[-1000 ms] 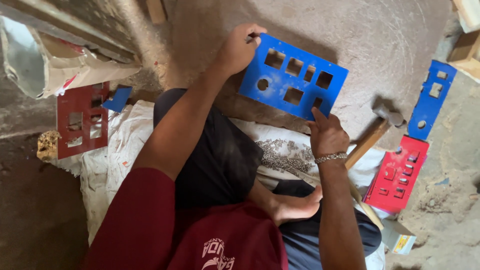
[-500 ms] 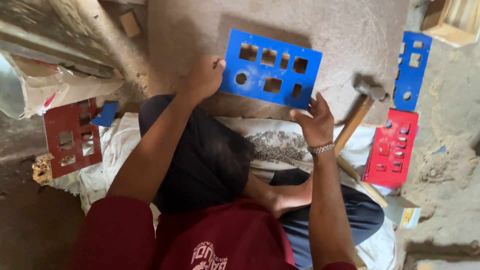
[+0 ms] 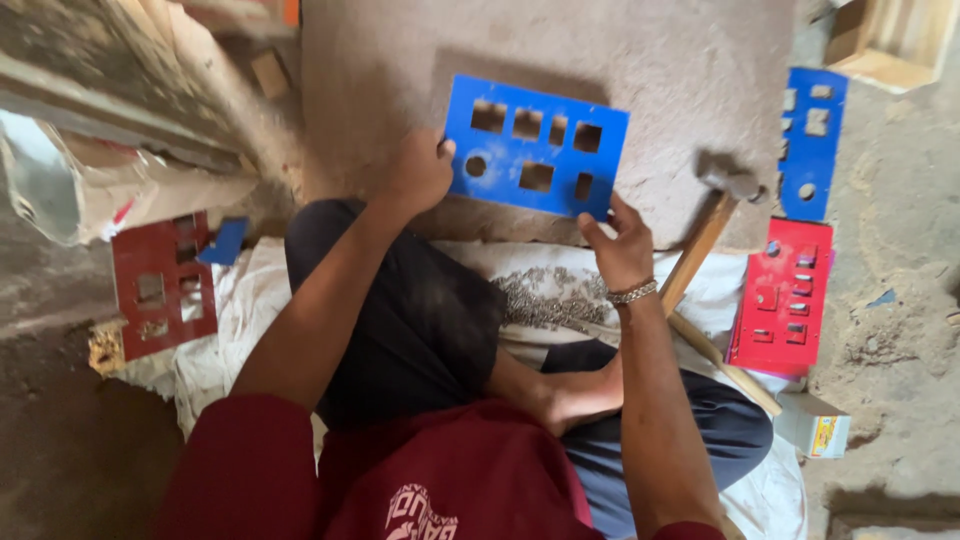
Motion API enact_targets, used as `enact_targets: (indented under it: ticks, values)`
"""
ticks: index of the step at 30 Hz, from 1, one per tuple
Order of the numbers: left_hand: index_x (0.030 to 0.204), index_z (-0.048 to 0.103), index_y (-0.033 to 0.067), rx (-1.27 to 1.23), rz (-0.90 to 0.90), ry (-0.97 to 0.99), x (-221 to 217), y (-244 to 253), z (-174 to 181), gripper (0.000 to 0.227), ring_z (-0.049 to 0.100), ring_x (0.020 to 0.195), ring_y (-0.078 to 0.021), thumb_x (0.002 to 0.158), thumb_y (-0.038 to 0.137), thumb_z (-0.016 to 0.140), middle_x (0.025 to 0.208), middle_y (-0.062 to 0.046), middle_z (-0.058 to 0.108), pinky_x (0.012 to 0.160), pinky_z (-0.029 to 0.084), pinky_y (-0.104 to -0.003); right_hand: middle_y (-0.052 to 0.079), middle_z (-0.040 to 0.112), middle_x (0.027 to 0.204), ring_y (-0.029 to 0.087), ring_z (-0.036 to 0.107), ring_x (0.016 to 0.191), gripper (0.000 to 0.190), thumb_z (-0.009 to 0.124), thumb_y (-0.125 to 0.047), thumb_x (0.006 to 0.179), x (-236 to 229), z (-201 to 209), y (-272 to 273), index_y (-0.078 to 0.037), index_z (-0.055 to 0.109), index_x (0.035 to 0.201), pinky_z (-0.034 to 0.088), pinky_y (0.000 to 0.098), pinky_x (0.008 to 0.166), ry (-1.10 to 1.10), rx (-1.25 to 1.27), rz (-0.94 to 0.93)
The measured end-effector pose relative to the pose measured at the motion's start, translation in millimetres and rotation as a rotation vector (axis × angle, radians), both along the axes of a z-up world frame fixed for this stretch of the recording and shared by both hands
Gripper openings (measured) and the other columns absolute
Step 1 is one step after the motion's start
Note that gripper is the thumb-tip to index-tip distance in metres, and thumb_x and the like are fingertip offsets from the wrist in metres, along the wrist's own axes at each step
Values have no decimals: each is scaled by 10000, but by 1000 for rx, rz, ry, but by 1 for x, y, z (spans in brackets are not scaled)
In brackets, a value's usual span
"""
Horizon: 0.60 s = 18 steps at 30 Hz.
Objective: The person sits on the floor and uses a hammer to drive nails into red and blue plastic templates placed on a cushion. They repeatedly pick up nails, position them in the template holes, and hammer them in, then remove the template to reveal a small wooden box frame.
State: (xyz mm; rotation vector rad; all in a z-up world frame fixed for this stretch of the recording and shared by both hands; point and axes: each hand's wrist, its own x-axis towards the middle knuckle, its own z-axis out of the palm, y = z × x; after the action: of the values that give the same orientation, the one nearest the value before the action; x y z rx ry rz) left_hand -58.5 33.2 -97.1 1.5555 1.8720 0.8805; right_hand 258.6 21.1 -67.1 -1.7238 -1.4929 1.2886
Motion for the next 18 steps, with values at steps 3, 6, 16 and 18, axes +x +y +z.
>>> enact_targets:
  ticks: [3, 6, 16, 18]
  values:
    - [997, 676, -20, -80, -4, -50, -1, 1, 21, 236, 667, 878, -433, 963, 205, 613, 916, -257, 686, 784, 502, -501, 157, 670, 1335, 221, 660, 1216, 650, 757, -218, 923, 13, -5, -1, -14, 502, 1484, 586, 328, 915, 72, 20, 52]
    - [1075, 666, -38, 380, 86, 212, 10, -18, 39, 315, 659, 896, -423, 927, 239, 684, 969, -244, 698, 798, 500, -484, 161, 589, 1377, 229, 610, 1214, 735, 761, -172, 925, 44, -18, -13, -6, 391, 1538, 564, 343, 905, 59, 186, 7]
    - [963, 692, 90, 25, -542, 147, 170, -120, -25, 185, 653, 927, -401, 819, 207, 690, 1020, -177, 659, 773, 514, -517, 173, 644, 1151, 214, 649, 951, 867, 869, -144, 849, 126, -73, -109, 24, 355, 1526, 572, 329, 718, -232, 390, -338]
    - [1004, 688, 73, 68, -573, 180, 192, -120, -39, 255, 637, 923, -428, 793, 216, 691, 1052, -200, 643, 761, 502, -537, 145, 665, 1036, 187, 640, 804, 887, 841, -158, 863, 127, -78, -107, 16, 305, 1548, 547, 314, 633, -26, 170, -388]
